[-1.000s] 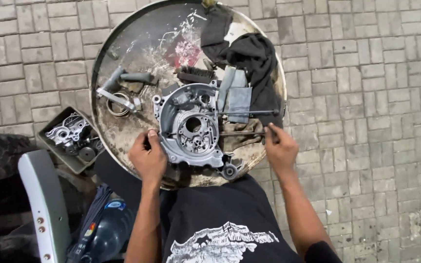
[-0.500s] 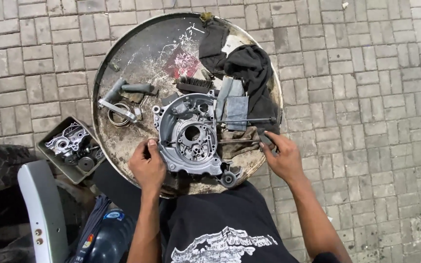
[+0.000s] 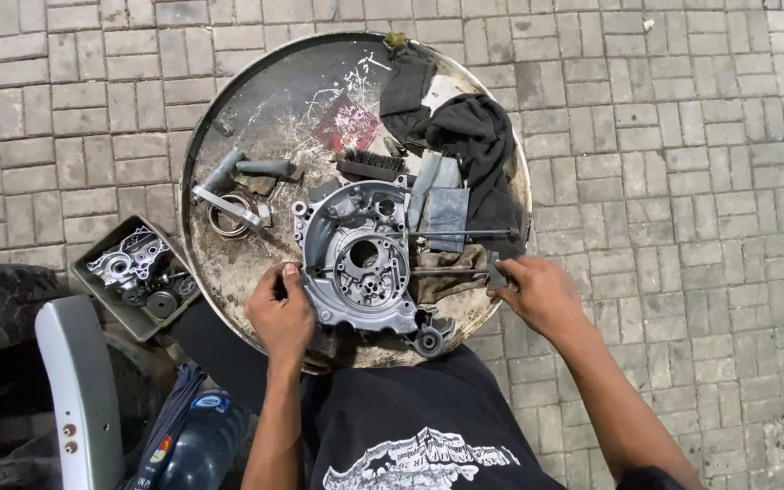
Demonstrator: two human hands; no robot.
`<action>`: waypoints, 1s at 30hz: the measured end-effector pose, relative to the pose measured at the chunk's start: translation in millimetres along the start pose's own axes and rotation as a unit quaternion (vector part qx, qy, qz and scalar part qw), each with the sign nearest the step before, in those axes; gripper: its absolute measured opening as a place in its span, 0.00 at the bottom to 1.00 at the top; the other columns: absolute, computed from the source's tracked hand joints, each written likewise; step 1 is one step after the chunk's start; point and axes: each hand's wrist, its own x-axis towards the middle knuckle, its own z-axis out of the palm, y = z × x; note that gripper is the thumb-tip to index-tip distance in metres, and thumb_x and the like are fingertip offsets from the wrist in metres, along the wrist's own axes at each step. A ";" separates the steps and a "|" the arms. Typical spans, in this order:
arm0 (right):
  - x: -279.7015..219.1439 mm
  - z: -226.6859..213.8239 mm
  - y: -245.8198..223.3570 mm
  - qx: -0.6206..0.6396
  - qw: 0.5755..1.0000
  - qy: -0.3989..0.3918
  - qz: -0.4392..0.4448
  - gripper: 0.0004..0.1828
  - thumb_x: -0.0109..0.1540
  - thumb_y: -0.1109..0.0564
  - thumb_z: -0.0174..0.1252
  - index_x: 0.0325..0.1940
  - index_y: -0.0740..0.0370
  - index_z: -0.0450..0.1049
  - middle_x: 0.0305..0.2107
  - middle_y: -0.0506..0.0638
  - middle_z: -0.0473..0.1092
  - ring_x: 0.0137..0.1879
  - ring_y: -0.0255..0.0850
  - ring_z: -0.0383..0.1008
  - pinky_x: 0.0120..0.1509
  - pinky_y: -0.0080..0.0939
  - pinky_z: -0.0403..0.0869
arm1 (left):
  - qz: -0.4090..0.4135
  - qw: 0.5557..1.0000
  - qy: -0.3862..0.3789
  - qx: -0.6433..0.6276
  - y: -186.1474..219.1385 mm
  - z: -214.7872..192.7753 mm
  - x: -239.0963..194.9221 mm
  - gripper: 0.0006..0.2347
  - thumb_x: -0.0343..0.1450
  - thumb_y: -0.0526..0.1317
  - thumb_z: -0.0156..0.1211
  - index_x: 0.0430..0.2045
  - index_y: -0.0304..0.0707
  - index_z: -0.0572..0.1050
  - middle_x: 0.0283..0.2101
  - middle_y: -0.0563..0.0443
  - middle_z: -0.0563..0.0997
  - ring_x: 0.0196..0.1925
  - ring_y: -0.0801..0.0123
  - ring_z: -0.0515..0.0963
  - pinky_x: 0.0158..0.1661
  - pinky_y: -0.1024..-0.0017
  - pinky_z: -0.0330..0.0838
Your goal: The person cleans a disassembled engine casing placed on a metal drum using a cloth and a brush. They wipe the interior surfaces and scrub specific areas, then use a small metal tool to scrape or adjust components within the casing.
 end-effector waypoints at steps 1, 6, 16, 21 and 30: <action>3.8 9.4 7.4 -0.066 0.996 0.046 -0.037 0.20 0.54 0.44 0.69 0.48 0.49 0.78 0.33 0.51 0.76 0.42 0.53 0.80 0.45 0.51 0.78 | -0.001 1.000 0.001 -0.003 -2.7 0.6 0.2 0.10 0.78 0.35 0.53 0.33 0.33 0.83 0.25 0.35 0.82 0.29 0.45 0.83 0.30 0.60 0.75; 22.1 35.0 25.5 -0.136 0.977 0.104 -0.124 0.17 0.51 0.41 0.71 0.34 0.48 0.74 0.39 0.44 0.70 0.51 0.47 0.73 0.49 0.46 0.74 | -0.002 1.000 0.006 -0.006 -6.0 1.5 0.1 0.09 0.77 0.36 0.56 0.33 0.33 0.83 0.25 0.34 0.81 0.30 0.44 0.83 0.28 0.60 0.74; 33.1 57.4 44.9 -0.139 0.953 0.145 -0.228 0.09 0.60 0.42 0.61 0.38 0.45 0.77 0.24 0.44 0.73 0.45 0.42 0.74 0.55 0.45 0.70 | -0.005 1.000 0.018 -0.004 7.2 1.3 0.2 0.09 0.76 0.37 0.56 0.32 0.32 0.83 0.25 0.35 0.82 0.29 0.45 0.84 0.27 0.60 0.75; 48.4 55.4 6.0 -0.120 0.934 0.165 -0.293 0.07 0.61 0.47 0.58 0.33 0.47 0.76 0.24 0.44 0.73 0.44 0.42 0.74 0.56 0.47 0.69 | 0.000 1.000 0.013 0.003 14.6 1.0 0.5 0.09 0.76 0.36 0.56 0.31 0.31 0.82 0.24 0.34 0.81 0.28 0.43 0.83 0.26 0.59 0.75; 31.0 53.9 24.5 -0.066 0.921 0.211 -0.320 0.07 0.61 0.46 0.58 0.32 0.48 0.74 0.23 0.44 0.71 0.45 0.42 0.74 0.63 0.53 0.66 | 0.006 0.999 0.022 0.027 9.4 -1.3 5.4 0.09 0.74 0.38 0.59 0.29 0.29 0.82 0.23 0.32 0.80 0.28 0.40 0.83 0.26 0.58 0.74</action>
